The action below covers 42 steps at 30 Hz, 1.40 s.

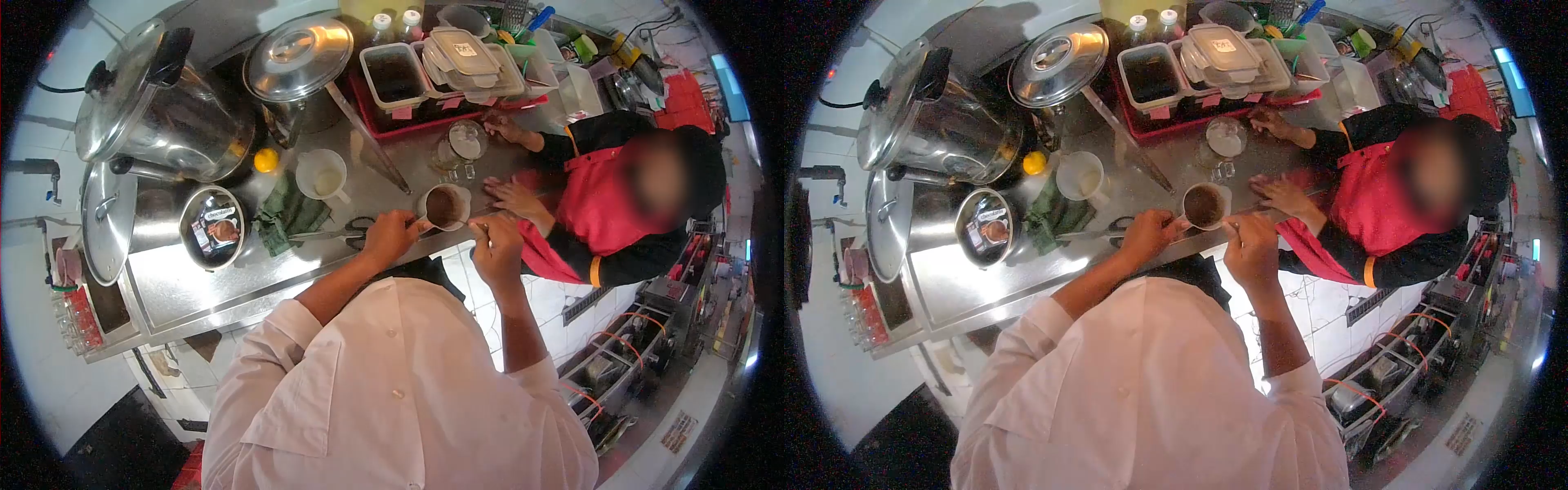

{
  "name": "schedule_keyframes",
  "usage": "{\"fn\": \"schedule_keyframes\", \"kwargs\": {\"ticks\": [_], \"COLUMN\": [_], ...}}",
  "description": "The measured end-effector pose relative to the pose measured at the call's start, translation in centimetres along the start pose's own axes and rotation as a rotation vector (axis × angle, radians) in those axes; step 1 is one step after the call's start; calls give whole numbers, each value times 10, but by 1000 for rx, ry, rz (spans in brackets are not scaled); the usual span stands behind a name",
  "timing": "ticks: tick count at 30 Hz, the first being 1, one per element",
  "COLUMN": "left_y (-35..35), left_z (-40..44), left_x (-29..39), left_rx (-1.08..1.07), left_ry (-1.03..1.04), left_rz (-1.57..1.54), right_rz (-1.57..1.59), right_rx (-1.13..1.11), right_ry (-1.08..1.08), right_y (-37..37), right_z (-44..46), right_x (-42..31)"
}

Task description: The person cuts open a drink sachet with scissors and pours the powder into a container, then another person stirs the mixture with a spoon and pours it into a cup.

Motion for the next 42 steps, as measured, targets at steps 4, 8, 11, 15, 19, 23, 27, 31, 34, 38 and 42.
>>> {"fn": "schedule_keyframes", "kwargs": {"ticks": [4, 8, 11, 15, 19, 23, 27, 31, 34, 38, 42], "left_y": [2, 3, 6, -2, 2, 2, 5, 11, 5, 1, 9], "left_z": [1, 2, 1, 1, 2, 2, 3, 4, 2, 2, 4], "left_x": [-1, -3, -2, 6, 1, -2, -4, -9, -6, 0, -6], "left_rx": [8, -4, -26, -42, -58, -58, -82, -66, -13, -35, -43], "left_ry": [-4, -9, -20, -5, -11, -42, -58, -57, -26, -14, -7], "left_rz": [-24, -19, -16, 60, 0, 16, -13, 10, 5, -3, -6], "right_rz": [-32, -53, -43, 379, 438, 361, 234, 65, 155, 345, 297], "right_rx": [90, 276, 327, 360, 211, 29, 177, 330, 325, 69, 75], "right_ry": [28, 183, 151, 389, 429, 186, 153, 188, 202, 237, 123], "right_y": [-1, 0, 6, 37, 33, 34, 23, 15, 30, 49, 38], "right_z": [-3, -2, 3, -16, -19, -6, -6, -10, -10, -5, 0], "right_x": [-14, 4, -2, 32, 34, 21, 25, 18, 24, 22, 21]}}
Point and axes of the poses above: each hand's wrist, its own z-axis towards the middle knuckle, its own y-axis out of the palm, x = y × z, the point moved 10 cm from there along z, towards the middle knuckle, and after that the axes turned 11 degrees about x, right-handed, at the moved point
